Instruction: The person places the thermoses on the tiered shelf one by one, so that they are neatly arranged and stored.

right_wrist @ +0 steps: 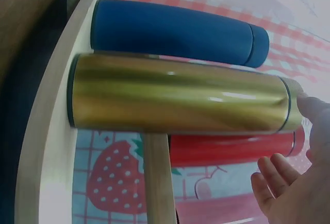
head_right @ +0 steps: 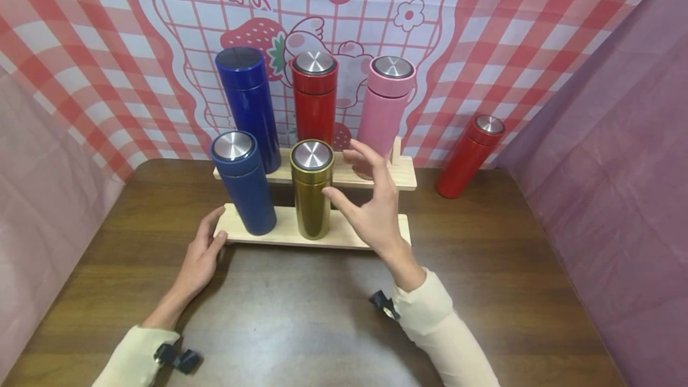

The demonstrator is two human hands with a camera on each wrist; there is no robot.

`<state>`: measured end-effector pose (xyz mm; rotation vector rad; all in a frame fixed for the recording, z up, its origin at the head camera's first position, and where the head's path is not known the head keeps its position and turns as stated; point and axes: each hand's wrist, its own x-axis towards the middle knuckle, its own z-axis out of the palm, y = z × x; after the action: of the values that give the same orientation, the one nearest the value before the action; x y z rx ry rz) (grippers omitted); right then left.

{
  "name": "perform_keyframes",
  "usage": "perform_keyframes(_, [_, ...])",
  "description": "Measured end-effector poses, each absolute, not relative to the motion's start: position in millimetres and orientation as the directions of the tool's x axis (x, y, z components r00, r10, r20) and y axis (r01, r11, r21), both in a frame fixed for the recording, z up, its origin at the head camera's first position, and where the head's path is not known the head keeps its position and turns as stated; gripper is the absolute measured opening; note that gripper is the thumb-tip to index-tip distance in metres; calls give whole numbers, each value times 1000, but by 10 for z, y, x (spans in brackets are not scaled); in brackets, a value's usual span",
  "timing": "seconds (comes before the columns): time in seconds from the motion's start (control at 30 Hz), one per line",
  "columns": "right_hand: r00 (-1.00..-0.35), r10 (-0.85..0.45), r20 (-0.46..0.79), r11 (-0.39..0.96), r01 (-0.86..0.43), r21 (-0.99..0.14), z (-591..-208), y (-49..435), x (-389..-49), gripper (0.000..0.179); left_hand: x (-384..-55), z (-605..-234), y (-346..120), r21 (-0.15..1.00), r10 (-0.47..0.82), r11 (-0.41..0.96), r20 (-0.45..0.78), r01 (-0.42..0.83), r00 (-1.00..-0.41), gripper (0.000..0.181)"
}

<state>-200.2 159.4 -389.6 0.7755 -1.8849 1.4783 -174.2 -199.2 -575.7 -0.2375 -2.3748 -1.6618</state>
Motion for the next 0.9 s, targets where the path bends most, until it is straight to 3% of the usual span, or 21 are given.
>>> perform_keyframes(0.43, [-623, 75, 779, 169, -762, -626, -3840, 1944, -2045, 70, -1627, -5482, -1903, 897, 1, 326, 314, 297, -950, 53])
perform_keyframes(0.9, [-643, 245, 725, 212, -695, -687, -3779, 2416, -2111, 65, -1624, -5472, -1892, 898, -17, 359, 278, 254, -960, 52])
